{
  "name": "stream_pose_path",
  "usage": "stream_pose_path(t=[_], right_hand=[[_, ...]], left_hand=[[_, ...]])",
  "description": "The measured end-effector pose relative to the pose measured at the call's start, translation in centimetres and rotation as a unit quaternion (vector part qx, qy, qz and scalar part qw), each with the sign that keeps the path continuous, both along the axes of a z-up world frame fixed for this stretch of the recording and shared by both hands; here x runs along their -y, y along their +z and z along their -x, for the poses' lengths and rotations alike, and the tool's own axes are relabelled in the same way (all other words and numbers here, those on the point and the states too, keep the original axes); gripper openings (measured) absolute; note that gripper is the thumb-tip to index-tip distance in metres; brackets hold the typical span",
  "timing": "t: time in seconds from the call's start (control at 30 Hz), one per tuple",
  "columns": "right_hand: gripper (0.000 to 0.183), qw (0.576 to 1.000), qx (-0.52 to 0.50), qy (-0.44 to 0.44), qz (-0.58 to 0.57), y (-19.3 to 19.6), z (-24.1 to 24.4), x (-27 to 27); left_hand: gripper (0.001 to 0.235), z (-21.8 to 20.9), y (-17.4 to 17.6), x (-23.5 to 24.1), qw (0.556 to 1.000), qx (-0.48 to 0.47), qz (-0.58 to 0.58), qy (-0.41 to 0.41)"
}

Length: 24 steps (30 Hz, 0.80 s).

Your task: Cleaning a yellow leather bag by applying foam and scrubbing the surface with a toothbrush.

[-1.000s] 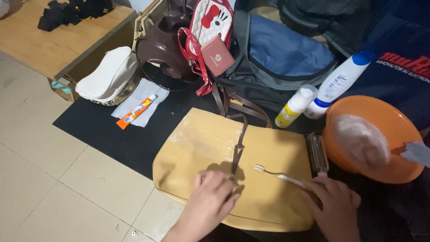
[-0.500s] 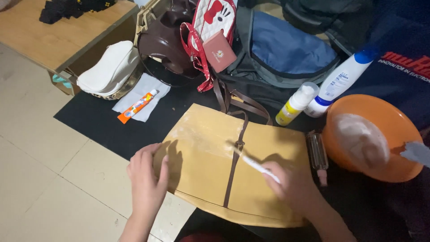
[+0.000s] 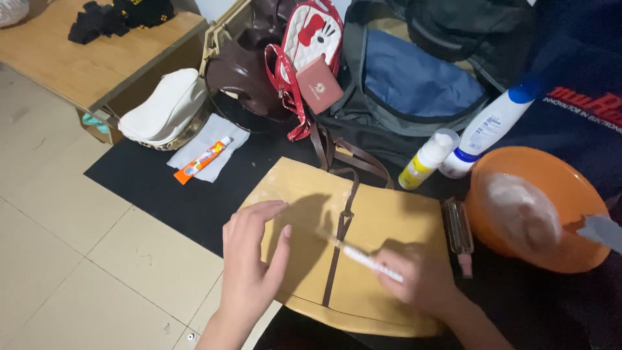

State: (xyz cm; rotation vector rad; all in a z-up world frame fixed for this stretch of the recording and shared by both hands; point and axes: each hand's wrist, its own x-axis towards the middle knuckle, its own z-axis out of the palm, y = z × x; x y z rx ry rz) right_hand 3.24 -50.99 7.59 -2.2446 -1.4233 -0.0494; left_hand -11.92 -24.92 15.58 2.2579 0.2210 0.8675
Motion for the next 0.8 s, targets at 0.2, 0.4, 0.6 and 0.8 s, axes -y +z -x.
stream_pose_path(t=[0.2,0.4,0.6,0.8], right_hand=[[0.007,0.997,-0.056,-0.011,-0.051,0.5,-0.1,0.9],[0.003,0.995,-0.057,-0.053,-0.068,1.8,0.4,0.9],[0.009,0.997,-0.062,-0.036,0.008,0.1,0.8,1.3],[0.014,0.996,-0.082,-0.034,0.011,0.0,0.5,1.8]], left_hand=[[0.029,-1.2,0.3,0.3,1.000,0.001,0.006,-0.024],[0.055,-10.9,0.3,4.2,0.985,0.011,0.037,-0.168],[0.104,-22.7,-3.3,10.4,0.963,-0.152,0.120,-0.189],[0.078,-28.0,-6.6,12.1,0.965,-0.170,0.095,-0.176]])
